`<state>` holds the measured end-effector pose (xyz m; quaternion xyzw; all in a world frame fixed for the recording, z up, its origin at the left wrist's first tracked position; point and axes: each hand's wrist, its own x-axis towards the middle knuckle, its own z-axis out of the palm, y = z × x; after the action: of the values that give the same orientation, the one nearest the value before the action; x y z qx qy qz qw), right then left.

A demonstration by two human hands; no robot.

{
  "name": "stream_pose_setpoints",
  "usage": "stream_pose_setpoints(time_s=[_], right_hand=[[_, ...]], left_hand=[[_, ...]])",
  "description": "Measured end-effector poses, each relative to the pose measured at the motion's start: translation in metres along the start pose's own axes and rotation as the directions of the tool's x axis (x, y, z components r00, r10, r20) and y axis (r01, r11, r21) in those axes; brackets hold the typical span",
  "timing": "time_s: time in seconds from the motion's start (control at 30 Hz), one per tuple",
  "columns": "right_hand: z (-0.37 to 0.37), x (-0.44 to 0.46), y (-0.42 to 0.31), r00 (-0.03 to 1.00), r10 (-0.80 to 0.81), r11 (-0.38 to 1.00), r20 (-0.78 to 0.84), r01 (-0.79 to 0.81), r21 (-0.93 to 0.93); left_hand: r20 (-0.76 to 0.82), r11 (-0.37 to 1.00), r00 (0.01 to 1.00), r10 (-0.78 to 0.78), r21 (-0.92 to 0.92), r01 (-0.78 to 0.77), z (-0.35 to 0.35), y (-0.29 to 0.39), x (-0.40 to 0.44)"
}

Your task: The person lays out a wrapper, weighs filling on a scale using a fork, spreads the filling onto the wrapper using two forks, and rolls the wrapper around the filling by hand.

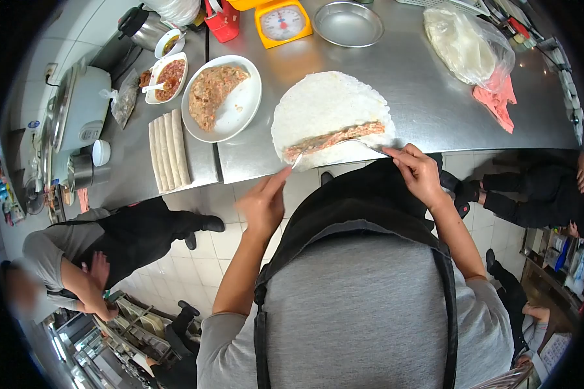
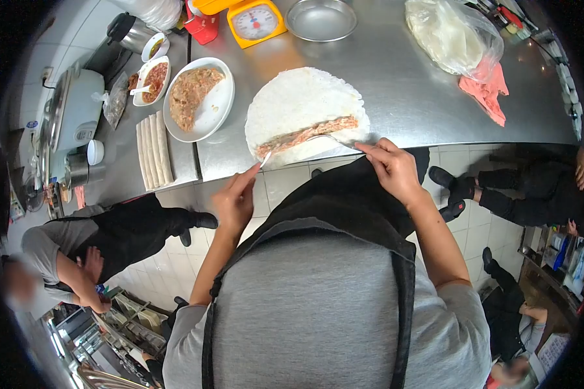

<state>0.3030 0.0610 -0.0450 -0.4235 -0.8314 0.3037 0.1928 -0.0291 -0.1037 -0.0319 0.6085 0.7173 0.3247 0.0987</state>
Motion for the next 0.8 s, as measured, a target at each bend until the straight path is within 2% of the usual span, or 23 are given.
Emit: stream_pose_setpoints(time_s=[0.13, 0.2, 0.3, 0.43, 0.53, 0.6, 0.7, 0.8], right_hand=[[-0.001, 0.001, 0.001, 1.0, -0.005, 1.0, -0.008, 0.005, 0.019], [-0.005, -0.001, 0.003, 1.0, 0.01, 1.0, -0.004, -0.01, 0.003], [-0.007, -0.003, 0.006, 1.0, 0.026, 1.0, 0.0, -0.026, 0.008], [-0.013, -0.006, 0.009, 0.999, 0.037, 0.999, -0.013, -0.037, 0.004], [-0.017, -0.008, 0.01, 0.999, 0.043, 0.999, -0.004, -0.043, -0.03], [-0.016, -0.009, 0.011, 0.999, 0.038, 0.999, -0.017, -0.038, -0.019], [-0.019, -0.009, 0.013, 0.998, 0.038, 0.999, -0.041, -0.038, -0.012], [-0.023, -0.013, 0.016, 0.997, 0.062, 0.998, -0.039, -0.063, -0.01]], left_hand=[[0.003, 0.999, 0.999, 0.045, 0.03, -0.045, 0.013, 0.007, 0.009], [-0.006, 0.998, 1.0, 0.028, -0.047, -0.028, 0.009, 0.012, 0.01], [-0.004, 0.996, 0.996, 0.086, 0.017, -0.086, 0.026, 0.012, 0.016], [-0.011, 0.994, 0.994, 0.108, -0.005, -0.108, 0.032, 0.017, 0.022], [0.022, 0.998, 0.998, 0.053, -0.026, -0.052, 0.025, 0.023, 0.023], [0.015, 0.991, 0.991, 0.132, -0.021, -0.132, 0.035, 0.024, 0.025], [-0.001, 0.987, 0.987, 0.158, 0.018, -0.158, 0.041, 0.023, 0.026], [0.037, 0.995, 0.995, 0.094, -0.046, -0.092, 0.026, 0.025, 0.018]])
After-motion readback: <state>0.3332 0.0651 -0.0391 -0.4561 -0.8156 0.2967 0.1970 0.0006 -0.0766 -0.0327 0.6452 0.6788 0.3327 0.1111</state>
